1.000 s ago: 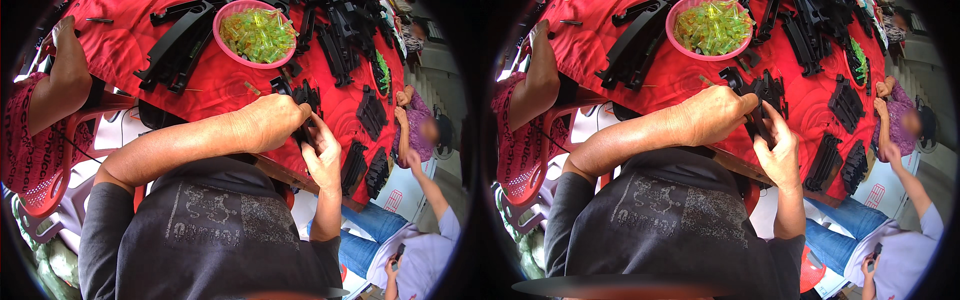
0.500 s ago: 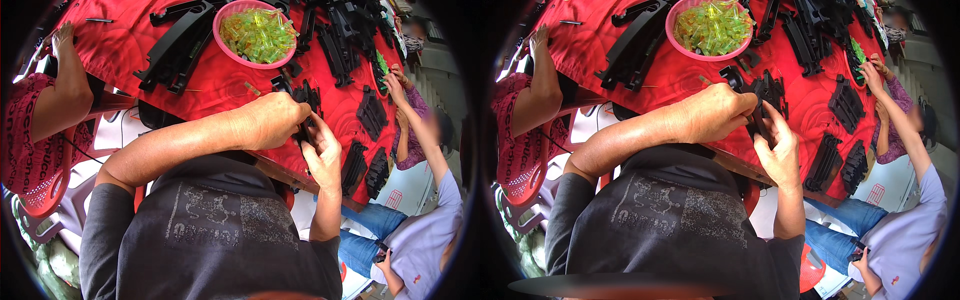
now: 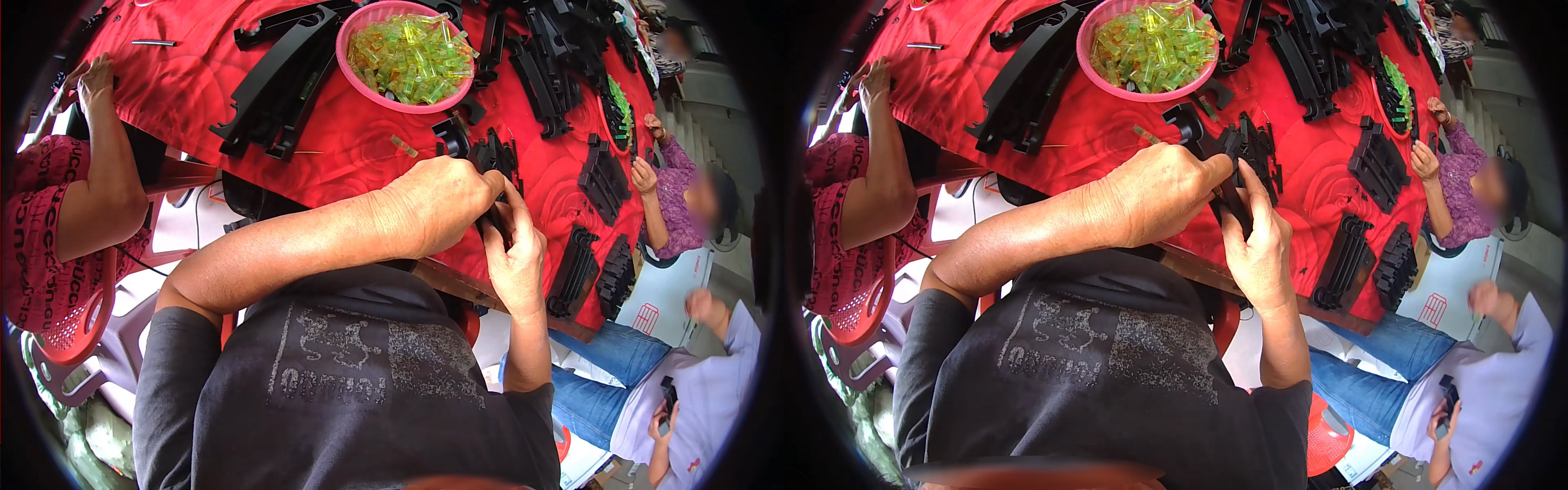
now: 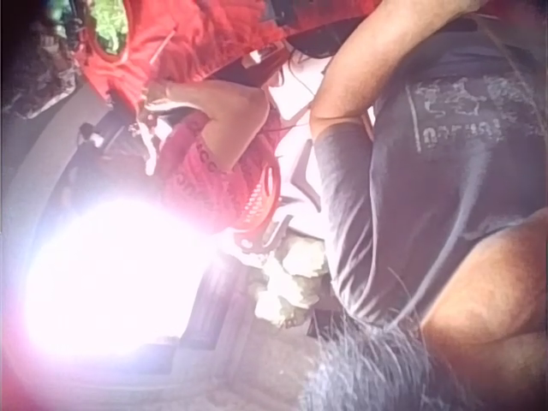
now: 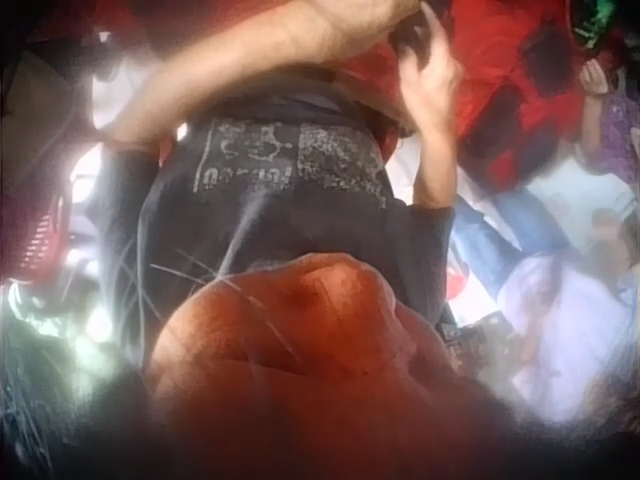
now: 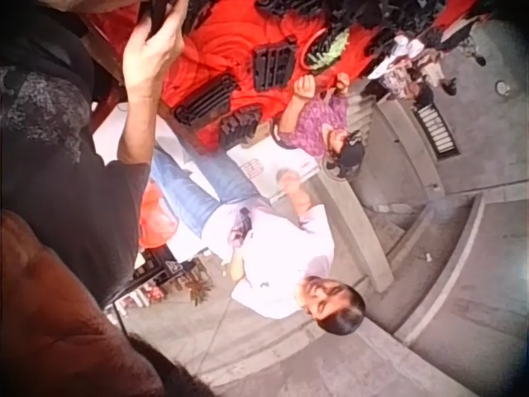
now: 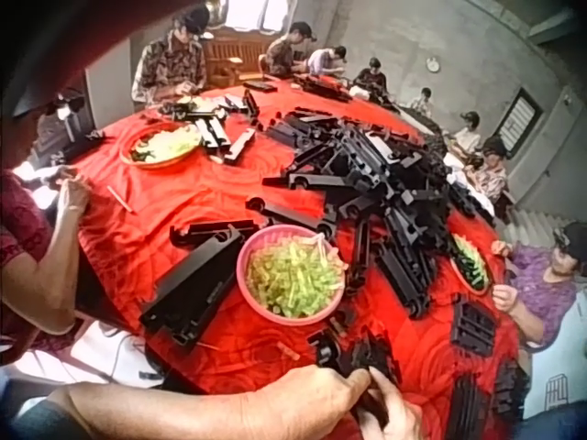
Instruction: The person takes a green plastic component from a bowl, inserts it into a black plastic housing, and presses small black plastic pieces into the housing by hand.
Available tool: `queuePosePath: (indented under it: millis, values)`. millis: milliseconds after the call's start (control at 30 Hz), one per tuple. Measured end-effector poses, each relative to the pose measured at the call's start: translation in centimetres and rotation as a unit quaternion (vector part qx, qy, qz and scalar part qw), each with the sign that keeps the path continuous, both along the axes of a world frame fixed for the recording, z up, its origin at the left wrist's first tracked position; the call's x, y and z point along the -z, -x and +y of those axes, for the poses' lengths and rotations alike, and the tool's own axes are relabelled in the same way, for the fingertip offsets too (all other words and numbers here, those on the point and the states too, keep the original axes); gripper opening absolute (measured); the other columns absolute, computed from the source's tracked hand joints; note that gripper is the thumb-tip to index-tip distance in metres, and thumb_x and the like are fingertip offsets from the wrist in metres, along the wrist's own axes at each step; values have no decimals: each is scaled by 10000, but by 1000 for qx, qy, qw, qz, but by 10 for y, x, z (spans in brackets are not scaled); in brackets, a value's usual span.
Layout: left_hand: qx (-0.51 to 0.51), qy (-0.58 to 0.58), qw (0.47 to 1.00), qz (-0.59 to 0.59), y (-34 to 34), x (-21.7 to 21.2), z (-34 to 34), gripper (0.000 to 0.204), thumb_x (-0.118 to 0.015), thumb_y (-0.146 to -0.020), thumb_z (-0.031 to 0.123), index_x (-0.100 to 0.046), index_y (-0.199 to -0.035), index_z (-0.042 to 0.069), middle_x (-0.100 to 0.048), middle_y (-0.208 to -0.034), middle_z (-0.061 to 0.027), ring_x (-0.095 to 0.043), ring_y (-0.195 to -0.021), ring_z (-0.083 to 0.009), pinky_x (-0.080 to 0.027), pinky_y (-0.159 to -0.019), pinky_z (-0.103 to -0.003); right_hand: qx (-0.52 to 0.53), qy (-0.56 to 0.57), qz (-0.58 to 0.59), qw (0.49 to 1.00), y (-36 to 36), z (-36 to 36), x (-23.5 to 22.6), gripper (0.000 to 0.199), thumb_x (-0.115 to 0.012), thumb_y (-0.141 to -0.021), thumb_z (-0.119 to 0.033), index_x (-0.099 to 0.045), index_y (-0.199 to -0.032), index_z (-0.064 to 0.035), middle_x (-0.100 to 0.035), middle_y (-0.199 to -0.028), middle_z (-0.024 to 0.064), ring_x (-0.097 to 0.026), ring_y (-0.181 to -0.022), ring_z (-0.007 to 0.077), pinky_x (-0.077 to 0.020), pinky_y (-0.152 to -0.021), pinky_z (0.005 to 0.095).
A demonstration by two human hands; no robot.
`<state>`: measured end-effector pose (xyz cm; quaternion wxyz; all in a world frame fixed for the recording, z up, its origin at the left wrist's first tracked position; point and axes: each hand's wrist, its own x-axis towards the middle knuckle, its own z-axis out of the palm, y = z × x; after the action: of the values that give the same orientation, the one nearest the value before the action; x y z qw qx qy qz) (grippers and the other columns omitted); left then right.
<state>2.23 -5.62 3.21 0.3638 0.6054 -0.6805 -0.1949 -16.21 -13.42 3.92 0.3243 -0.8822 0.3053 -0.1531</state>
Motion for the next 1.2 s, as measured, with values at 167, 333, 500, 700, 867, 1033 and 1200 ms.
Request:
queuePosePath:
  millis: [167,333,500,700,867,1033,1200]
  values:
    - [17,-44,999,-8,-1,-9,-3,204,-648,-808,31,-557,-978,-35,-649,-691,-199,-698,-714,-386,-570,-587,-459,1,15,-13,1000,1,1,3,576,-640,-854,75,-475,-1399,-12,-700,-916,163,-731,-840,294,-578,-747,372]
    - [24,-59,998,5,-1,-4,-3,281,-658,-751,-7,-572,-1014,-58,-684,-762,-222,-714,-776,-391,-587,-633,-454,9,19,-21,1000,2,1,9,554,-643,-860,72,-481,-1383,-9,-707,-917,163,-736,-829,293,-578,-733,368]
    - [-24,19,998,56,-4,8,-6,182,-655,-833,31,-529,-958,-10,-631,-666,-189,-682,-686,-385,-547,-577,-465,37,1,-19,999,3,0,11,531,-665,-870,47,-489,-1367,-17,-725,-920,171,-745,-850,281,-572,-734,344]
    - [-60,-14,984,169,8,10,14,231,-674,-862,58,-521,-1019,-17,-642,-699,-191,-680,-688,-387,-533,-567,-436,78,0,-29,997,3,-2,13,515,-661,-893,40,-483,-1372,-16,-731,-918,162,-744,-845,228,-566,-736,321]
    - [-130,-89,918,364,27,23,17,282,-684,-924,129,-533,-1080,-51,-666,-838,-142,-678,-695,-198,-521,-590,-331,94,-7,-55,994,-4,2,12,510,-646,-897,68,-483,-1372,-21,-733,-921,160,-736,-841,199,-565,-732,313]
    - [-175,-47,921,345,44,41,4,353,-639,-952,183,-565,-1192,-65,-655,-953,-156,-646,-876,-213,-520,-729,-358,86,31,-98,991,-13,8,22,506,-639,-894,86,-483,-1364,-20,-722,-902,172,-735,-841,208,-559,-729,309]
    - [-219,-37,852,474,57,44,-10,281,-548,-969,205,-565,-1065,-59,-585,-930,-230,-622,-881,-391,-496,-789,-463,123,35,-132,983,-22,18,27,479,-620,-905,85,-480,-1350,-25,-713,-899,168,-731,-839,219,-557,-725,322]
